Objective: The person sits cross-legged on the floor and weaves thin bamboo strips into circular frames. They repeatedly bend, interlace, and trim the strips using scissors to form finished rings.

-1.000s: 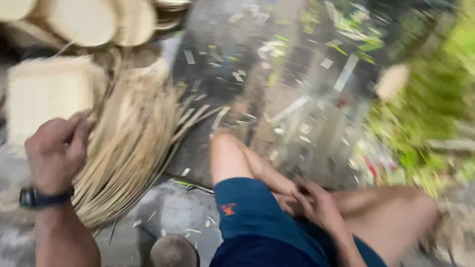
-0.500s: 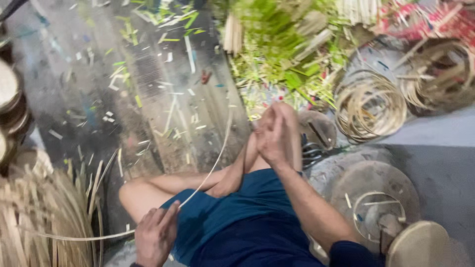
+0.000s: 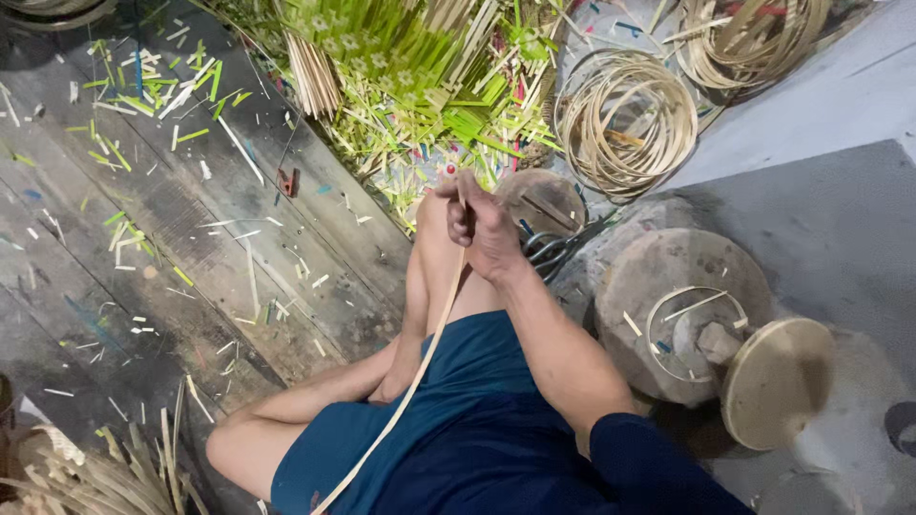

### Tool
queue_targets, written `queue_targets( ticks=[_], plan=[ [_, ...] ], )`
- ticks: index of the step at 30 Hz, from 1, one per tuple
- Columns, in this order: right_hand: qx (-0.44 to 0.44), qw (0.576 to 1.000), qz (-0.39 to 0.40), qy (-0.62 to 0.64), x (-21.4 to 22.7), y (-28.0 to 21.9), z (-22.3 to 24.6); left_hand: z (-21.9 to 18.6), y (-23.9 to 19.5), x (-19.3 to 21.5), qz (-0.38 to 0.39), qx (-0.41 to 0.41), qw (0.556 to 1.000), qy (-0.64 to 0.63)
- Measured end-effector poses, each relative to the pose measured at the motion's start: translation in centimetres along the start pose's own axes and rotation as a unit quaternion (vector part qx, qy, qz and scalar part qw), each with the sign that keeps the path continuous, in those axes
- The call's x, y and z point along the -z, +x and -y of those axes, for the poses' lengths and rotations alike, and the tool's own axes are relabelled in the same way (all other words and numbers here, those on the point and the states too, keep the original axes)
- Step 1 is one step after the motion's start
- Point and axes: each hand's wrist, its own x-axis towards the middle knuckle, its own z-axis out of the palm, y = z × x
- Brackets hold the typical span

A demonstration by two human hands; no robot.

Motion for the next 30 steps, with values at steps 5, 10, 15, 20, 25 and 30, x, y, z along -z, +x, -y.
queue_targets(
  ticks=[5, 10, 15, 20, 25, 30],
  plan=[
    [-0.098, 0.985, 0.134, 0.039, -0.1, -1.5, 0.4, -2.8, -1.0, 0.4, -0.197, 0.145, 0.949, -0.201],
    [-0.139, 0.965, 0.213, -0.067, -0.9, -1.8, -0.2, -3.6, -0.7, 0.0, -0.404, 0.227, 0.742, -0.484],
    [-0.257, 0.894, 0.271, -0.249, -4.0, -1.2, -4.0, -3.5, -0.8, 0.3, -0.391, 0.138, 0.563, -0.715],
    [-0.112, 0.808, 0.399, -0.419, -7.0, -1.7, -5.7, -3.0, 3.1, 1.7, -0.071, 0.251, 0.765, -0.589],
    [-0.069, 0.838, 0.297, -0.452, -9.0, -2.6, -4.6, -5.2, 5.8, 2.3, -0.079, 0.236, 0.796, -0.552],
    [0.098, 0.925, 0.175, -0.322, -10.7, -4.1, -4.5, -5.7, 6.5, 3.0, -0.057, 0.188, 0.584, -0.788]
  ],
)
